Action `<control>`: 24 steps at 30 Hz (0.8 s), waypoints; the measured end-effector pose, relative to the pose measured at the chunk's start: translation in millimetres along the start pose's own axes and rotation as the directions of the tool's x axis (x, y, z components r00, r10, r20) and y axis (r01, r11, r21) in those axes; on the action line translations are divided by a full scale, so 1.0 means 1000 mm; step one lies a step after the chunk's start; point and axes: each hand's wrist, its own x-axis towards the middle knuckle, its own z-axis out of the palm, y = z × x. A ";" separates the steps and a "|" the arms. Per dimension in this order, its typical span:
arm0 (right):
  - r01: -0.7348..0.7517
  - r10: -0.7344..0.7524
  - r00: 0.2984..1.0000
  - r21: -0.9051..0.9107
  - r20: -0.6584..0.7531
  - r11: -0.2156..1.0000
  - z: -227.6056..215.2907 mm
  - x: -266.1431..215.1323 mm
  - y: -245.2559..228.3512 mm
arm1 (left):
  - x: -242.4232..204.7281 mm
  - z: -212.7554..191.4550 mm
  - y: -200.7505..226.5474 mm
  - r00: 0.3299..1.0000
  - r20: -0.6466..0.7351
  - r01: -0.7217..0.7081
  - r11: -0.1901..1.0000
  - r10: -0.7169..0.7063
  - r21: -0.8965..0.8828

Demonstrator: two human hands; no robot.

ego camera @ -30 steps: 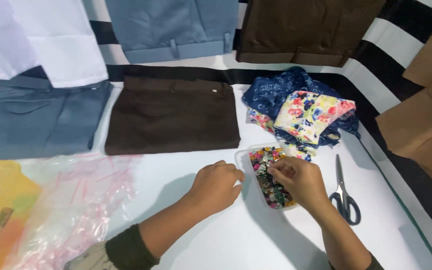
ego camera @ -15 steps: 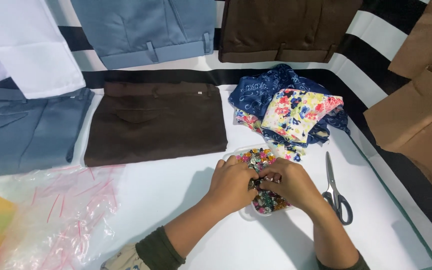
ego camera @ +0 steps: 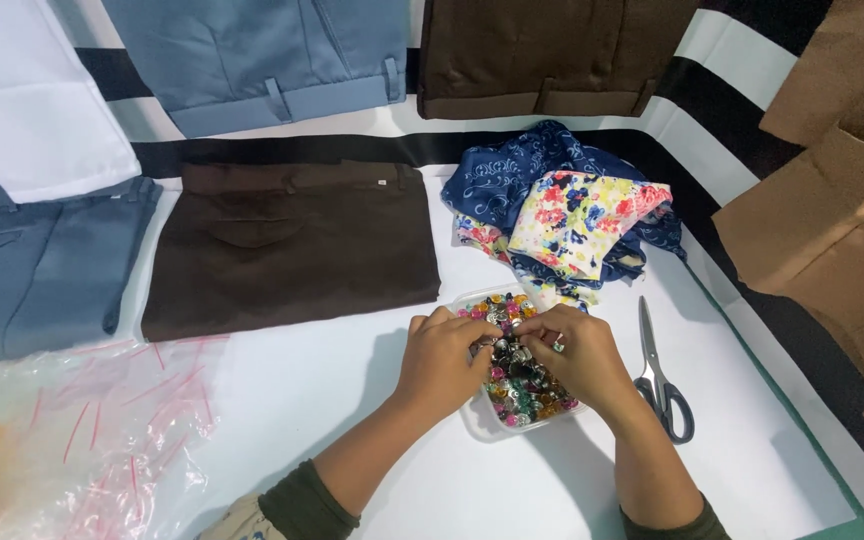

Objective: Sorting small colorful buttons from a tray and a container into small plastic bags on a white workspace.

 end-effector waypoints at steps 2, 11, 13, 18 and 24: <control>0.024 -0.023 0.998 0.002 -0.056 1.000 0.005 0.002 0.008 | -0.001 0.003 -0.003 0.999 -0.026 -0.023 1.000 0.023 -0.006; 0.182 -0.202 0.963 -0.124 -0.179 0.976 0.019 0.007 0.010 | -0.005 0.011 -0.005 0.986 -0.136 -0.096 0.995 0.098 0.020; 0.208 -0.233 0.957 -0.148 -0.173 0.967 0.021 0.006 0.007 | -0.004 0.012 -0.005 0.985 -0.146 -0.095 0.995 0.097 0.020; 0.202 -0.220 0.968 -0.147 -0.119 0.968 0.019 0.002 0.002 | -0.002 0.012 -0.010 0.988 -0.123 -0.092 0.995 0.095 0.035; 0.195 -0.221 0.971 -0.226 -0.095 0.954 0.023 0.002 -0.002 | 0.001 0.009 -0.015 0.994 -0.061 -0.095 0.995 0.096 0.013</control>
